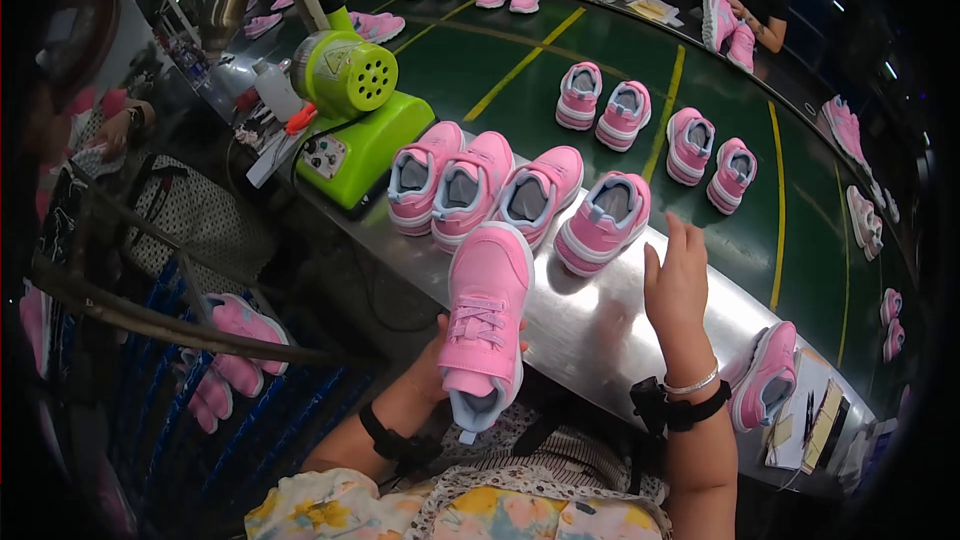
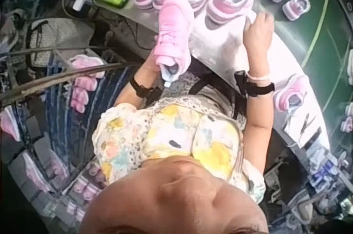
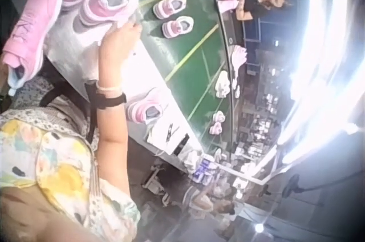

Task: Inspect pairs of pink children's shoes on a conveyor belt, checking for defects and matching pairs.

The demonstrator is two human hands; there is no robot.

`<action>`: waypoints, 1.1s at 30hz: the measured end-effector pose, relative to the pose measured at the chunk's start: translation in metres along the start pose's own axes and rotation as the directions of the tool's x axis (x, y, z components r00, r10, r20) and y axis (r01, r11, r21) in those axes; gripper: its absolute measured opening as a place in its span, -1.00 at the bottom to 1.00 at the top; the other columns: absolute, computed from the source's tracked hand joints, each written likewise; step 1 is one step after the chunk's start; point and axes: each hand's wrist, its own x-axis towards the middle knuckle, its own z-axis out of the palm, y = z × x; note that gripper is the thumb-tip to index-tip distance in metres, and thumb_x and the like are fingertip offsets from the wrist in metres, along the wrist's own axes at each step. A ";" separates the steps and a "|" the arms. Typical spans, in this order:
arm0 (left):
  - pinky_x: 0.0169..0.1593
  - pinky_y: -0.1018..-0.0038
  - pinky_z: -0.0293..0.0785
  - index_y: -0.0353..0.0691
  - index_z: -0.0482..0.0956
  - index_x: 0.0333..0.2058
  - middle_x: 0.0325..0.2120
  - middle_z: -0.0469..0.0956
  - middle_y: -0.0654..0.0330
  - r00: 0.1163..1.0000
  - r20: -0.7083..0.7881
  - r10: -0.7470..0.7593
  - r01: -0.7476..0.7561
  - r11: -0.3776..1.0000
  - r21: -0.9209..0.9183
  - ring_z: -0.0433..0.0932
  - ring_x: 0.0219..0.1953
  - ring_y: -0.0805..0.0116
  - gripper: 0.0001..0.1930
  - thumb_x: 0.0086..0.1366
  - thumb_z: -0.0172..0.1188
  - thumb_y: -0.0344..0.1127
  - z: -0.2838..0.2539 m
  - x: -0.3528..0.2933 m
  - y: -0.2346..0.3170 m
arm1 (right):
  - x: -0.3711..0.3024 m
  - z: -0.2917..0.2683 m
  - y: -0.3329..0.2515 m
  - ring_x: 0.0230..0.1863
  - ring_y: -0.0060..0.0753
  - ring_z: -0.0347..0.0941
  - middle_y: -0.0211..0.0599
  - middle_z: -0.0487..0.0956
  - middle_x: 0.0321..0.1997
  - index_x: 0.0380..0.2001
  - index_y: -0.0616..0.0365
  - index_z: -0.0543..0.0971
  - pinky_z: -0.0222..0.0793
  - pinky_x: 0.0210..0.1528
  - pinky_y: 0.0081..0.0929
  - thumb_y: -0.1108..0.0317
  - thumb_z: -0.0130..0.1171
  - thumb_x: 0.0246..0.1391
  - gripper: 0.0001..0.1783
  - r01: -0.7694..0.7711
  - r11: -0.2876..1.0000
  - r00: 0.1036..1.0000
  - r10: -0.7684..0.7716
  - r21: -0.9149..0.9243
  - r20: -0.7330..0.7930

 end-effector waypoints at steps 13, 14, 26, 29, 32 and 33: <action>-0.02 0.26 0.49 -0.38 0.09 0.19 0.09 0.31 -0.05 0.940 -0.105 0.323 -0.322 0.946 0.027 0.39 0.06 0.11 -0.04 0.10 -0.10 0.41 0.013 -0.065 0.051 | 0.025 0.093 -0.156 -0.31 -0.05 0.50 -0.06 0.43 -0.13 -0.13 0.22 0.37 0.42 -0.29 -0.28 0.32 0.26 -0.10 -0.54 0.202 0.896 0.838 -0.367 0.396 0.405; -0.02 0.24 0.49 -0.38 0.09 0.19 0.09 0.30 -0.06 0.921 -0.158 0.357 -0.359 0.933 0.013 0.39 0.06 0.10 -0.05 0.11 -0.09 0.39 0.014 -0.066 0.050 | 0.024 0.087 -0.155 -0.31 -0.05 0.50 -0.06 0.43 -0.13 -0.13 0.22 0.37 0.42 -0.29 -0.28 0.32 0.26 -0.10 -0.54 0.209 0.895 0.829 -0.376 0.395 0.414; 0.05 0.06 0.43 -0.33 0.05 0.22 0.15 0.20 -0.12 0.997 0.027 0.074 -0.060 0.933 -0.354 0.31 0.11 -0.08 -0.07 0.11 0.02 0.33 0.018 -0.002 0.004 | -0.084 -0.106 0.006 -0.25 -0.23 0.39 -0.30 0.50 -0.27 -0.32 0.14 0.50 0.29 -0.16 -0.38 0.46 0.38 -0.28 -0.64 0.030 0.712 0.837 -0.402 0.702 0.371; 0.08 0.24 0.39 -0.31 0.10 0.20 0.07 0.34 -0.03 0.994 0.033 -0.106 0.104 0.994 0.039 0.37 0.09 0.15 -0.13 0.17 -0.12 0.35 0.038 0.033 -0.019 | -0.119 -0.121 0.029 -0.26 -0.17 0.36 -0.31 0.48 -0.28 -0.32 0.14 0.49 0.30 -0.20 -0.35 0.40 0.36 -0.27 -0.64 0.120 0.907 0.854 -0.302 0.404 0.424; 0.13 0.33 0.34 -0.25 0.18 0.16 0.03 0.39 0.12 0.974 -0.133 -0.181 0.203 0.963 0.175 0.39 0.07 0.32 -0.30 0.29 -0.24 0.24 0.057 0.061 -0.052 | -0.138 -0.120 0.044 -0.27 -0.20 0.37 -0.29 0.46 -0.28 -0.26 0.15 0.49 0.31 -0.19 -0.37 0.41 0.30 -0.19 -0.66 0.078 0.937 0.879 -0.226 0.341 0.421; 0.15 0.35 0.32 -0.24 0.16 0.17 0.05 0.36 0.15 0.965 -0.188 -0.185 0.224 0.952 0.209 0.38 0.07 0.36 -0.34 0.32 -0.25 0.19 0.066 0.067 -0.060 | -0.142 -0.120 0.047 -0.28 -0.25 0.39 -0.29 0.46 -0.26 -0.22 0.15 0.48 0.35 -0.18 -0.39 0.43 0.25 -0.12 -0.68 0.068 0.921 0.888 -0.231 0.383 0.398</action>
